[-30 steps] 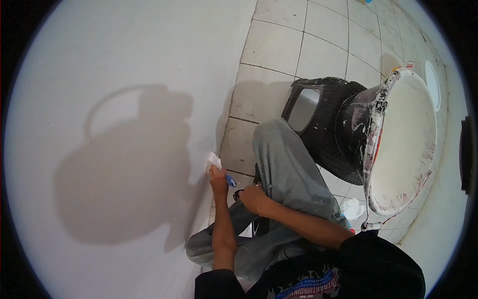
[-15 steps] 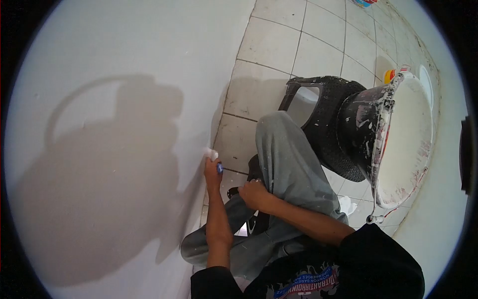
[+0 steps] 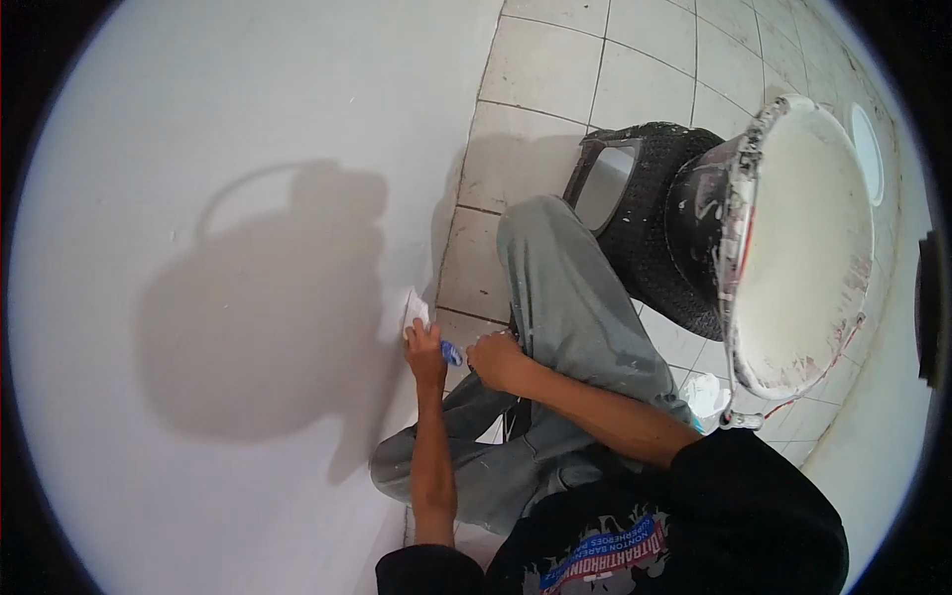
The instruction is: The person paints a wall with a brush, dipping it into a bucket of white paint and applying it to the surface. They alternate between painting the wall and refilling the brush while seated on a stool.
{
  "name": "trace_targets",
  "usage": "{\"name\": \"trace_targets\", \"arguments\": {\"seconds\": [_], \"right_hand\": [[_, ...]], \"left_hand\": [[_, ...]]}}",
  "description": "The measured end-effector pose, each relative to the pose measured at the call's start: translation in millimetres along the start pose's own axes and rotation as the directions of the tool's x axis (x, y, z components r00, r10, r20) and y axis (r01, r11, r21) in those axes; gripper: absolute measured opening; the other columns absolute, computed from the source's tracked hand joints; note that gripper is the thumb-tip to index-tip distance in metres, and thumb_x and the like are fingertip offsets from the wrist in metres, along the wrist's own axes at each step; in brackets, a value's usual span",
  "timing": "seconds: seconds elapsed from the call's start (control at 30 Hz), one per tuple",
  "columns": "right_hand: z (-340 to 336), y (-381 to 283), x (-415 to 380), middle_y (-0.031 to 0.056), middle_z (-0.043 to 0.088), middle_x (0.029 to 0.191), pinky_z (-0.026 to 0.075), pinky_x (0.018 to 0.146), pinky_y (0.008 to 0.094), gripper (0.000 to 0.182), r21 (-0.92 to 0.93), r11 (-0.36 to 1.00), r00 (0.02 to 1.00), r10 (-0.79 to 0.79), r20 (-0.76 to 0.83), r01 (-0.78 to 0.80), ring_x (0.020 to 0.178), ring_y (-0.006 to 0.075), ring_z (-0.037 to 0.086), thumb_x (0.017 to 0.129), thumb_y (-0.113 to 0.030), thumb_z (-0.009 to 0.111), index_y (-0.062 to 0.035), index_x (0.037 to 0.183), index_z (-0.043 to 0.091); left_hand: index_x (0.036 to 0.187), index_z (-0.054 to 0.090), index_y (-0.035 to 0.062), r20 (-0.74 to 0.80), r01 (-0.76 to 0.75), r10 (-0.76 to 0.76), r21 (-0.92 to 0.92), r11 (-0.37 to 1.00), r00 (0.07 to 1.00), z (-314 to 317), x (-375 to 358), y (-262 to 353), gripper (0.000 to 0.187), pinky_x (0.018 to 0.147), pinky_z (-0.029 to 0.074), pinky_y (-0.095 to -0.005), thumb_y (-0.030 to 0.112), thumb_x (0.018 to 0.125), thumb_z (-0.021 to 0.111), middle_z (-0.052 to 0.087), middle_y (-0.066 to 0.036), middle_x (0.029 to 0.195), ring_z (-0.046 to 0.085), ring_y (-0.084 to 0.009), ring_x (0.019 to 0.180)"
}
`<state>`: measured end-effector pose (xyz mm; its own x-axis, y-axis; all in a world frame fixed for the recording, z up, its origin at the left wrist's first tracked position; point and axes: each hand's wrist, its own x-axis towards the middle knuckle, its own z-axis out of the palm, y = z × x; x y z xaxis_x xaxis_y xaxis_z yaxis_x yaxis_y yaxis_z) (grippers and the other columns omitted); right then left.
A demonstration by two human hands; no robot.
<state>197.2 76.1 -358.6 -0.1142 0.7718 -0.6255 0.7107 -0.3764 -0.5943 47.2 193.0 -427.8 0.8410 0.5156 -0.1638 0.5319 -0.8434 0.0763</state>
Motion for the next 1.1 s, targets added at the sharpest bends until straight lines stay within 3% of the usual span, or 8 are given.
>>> {"name": "trace_targets", "arguments": {"seconds": [0.2, 0.3, 0.4, 0.47, 0.67, 0.83, 0.93, 1.1], "right_hand": [[1, -3, 2, 0.0156, 0.068, 0.103, 0.053, 0.078, 0.0438, 0.032, -0.020, 0.999, 0.999, -0.048, 0.005, 0.048, 0.096, 0.0317, 0.067, 0.079, -0.020, 0.068, -0.0049, 0.107, 0.065], [3, -1, -2, 0.0143, 0.068, 0.105, 0.053, 0.079, 0.0436, 0.033, -0.067, 0.995, 0.997, -0.070, -0.016, 0.069, 0.097, 0.0315, 0.067, 0.079, -0.021, 0.066, -0.0051, 0.108, 0.066], [-4, -4, -5, 0.0142, 0.069, 0.106, 0.053, 0.080, 0.0431, 0.031, -0.124, 0.989, 0.996, -0.080, -0.032, 0.076, 0.099, 0.0308, 0.067, 0.080, -0.021, 0.065, -0.0052, 0.106, 0.068], [-5, -3, -9, 0.0147, 0.069, 0.107, 0.053, 0.080, 0.0429, 0.029, -0.149, 0.987, 0.998, -0.067, -0.004, 0.066, 0.100, 0.0302, 0.066, 0.079, -0.021, 0.064, -0.0052, 0.103, 0.070], [21, 11, 4, 0.0165, 0.069, 0.104, 0.054, 0.079, 0.0443, 0.027, -0.233, 0.966, 0.994, -0.111, 0.012, 0.111, 0.097, 0.0324, 0.067, 0.077, -0.016, 0.061, -0.0037, 0.099, 0.071], [13, 11, -6, 0.0198, 0.068, 0.106, 0.053, 0.081, 0.0439, 0.029, -0.239, 0.969, 0.992, -0.039, 0.116, 0.066, 0.098, 0.0339, 0.067, 0.079, -0.018, 0.061, 0.0005, 0.099, 0.070], [15, 15, 5, 0.0214, 0.067, 0.107, 0.054, 0.081, 0.0459, 0.032, -0.258, 0.963, 0.988, -0.048, 0.145, 0.084, 0.099, 0.0353, 0.066, 0.080, -0.020, 0.060, 0.0030, 0.100, 0.068], [27, 17, 13, 0.0216, 0.069, 0.098, 0.053, 0.080, 0.0452, 0.024, -0.242, 0.966, 0.993, -0.077, 0.089, 0.096, 0.090, 0.0353, 0.067, 0.081, -0.013, 0.059, 0.0052, 0.092, 0.070]], "left_hand": [[0.098, 0.062, 0.0064, -0.103, -0.125, 0.132, 0.067, 0.990, 0.986, -100, -37, -9, 0.024, 0.066, 0.049, -0.0390, 0.005, 0.074, 0.063, 0.057, -0.015, 0.092, 0.060, -0.0299, 0.080], [0.097, 0.066, 0.0100, -0.014, 0.295, -0.315, -0.314, 0.902, 0.949, -159, -62, -9, 0.032, 0.074, 0.048, -0.0408, 0.004, 0.066, 0.067, 0.059, -0.015, 0.104, 0.059, -0.0324, 0.093], [0.094, 0.068, 0.0119, -0.212, 0.052, -0.060, -0.044, 0.998, 0.975, -263, -64, 9, 0.037, 0.065, 0.050, -0.0375, -0.006, 0.061, 0.068, 0.061, -0.012, 0.097, 0.063, -0.0294, 0.080], [0.086, 0.067, 0.0067, -0.335, -0.028, 0.039, 0.038, 0.999, 0.941, -336, -58, 36, 0.022, 0.055, 0.047, -0.0277, -0.010, 0.071, 0.062, 0.058, -0.009, 0.082, 0.059, -0.0182, 0.062], [0.086, 0.066, 0.0039, -0.440, 0.070, 0.003, 0.149, 0.986, 0.898, -505, -91, 71, 0.018, 0.063, 0.048, -0.0293, -0.011, 0.076, 0.062, 0.057, -0.009, 0.084, 0.059, -0.0212, 0.068], [0.102, 0.070, 0.0021, -0.505, 0.113, 0.341, 0.671, 0.733, 0.793, -644, -111, 84, 0.018, 0.075, 0.053, -0.0354, 0.006, 0.085, 0.065, 0.065, -0.014, 0.095, 0.064, -0.0276, 0.084], [0.103, 0.068, 0.0008, -0.509, 0.162, 0.542, 0.811, 0.562, 0.669, -669, -115, 103, 0.018, 0.064, 0.054, -0.0329, 0.010, 0.088, 0.063, 0.064, -0.014, 0.093, 0.063, -0.0228, 0.079], [0.115, 0.068, 0.0093, -0.630, 0.354, 0.386, 0.733, 0.581, 0.674, -552, -100, 51, 0.028, 0.088, 0.052, -0.0391, 0.005, 0.090, 0.055, 0.066, -0.014, 0.111, 0.065, -0.0294, 0.103]]}}
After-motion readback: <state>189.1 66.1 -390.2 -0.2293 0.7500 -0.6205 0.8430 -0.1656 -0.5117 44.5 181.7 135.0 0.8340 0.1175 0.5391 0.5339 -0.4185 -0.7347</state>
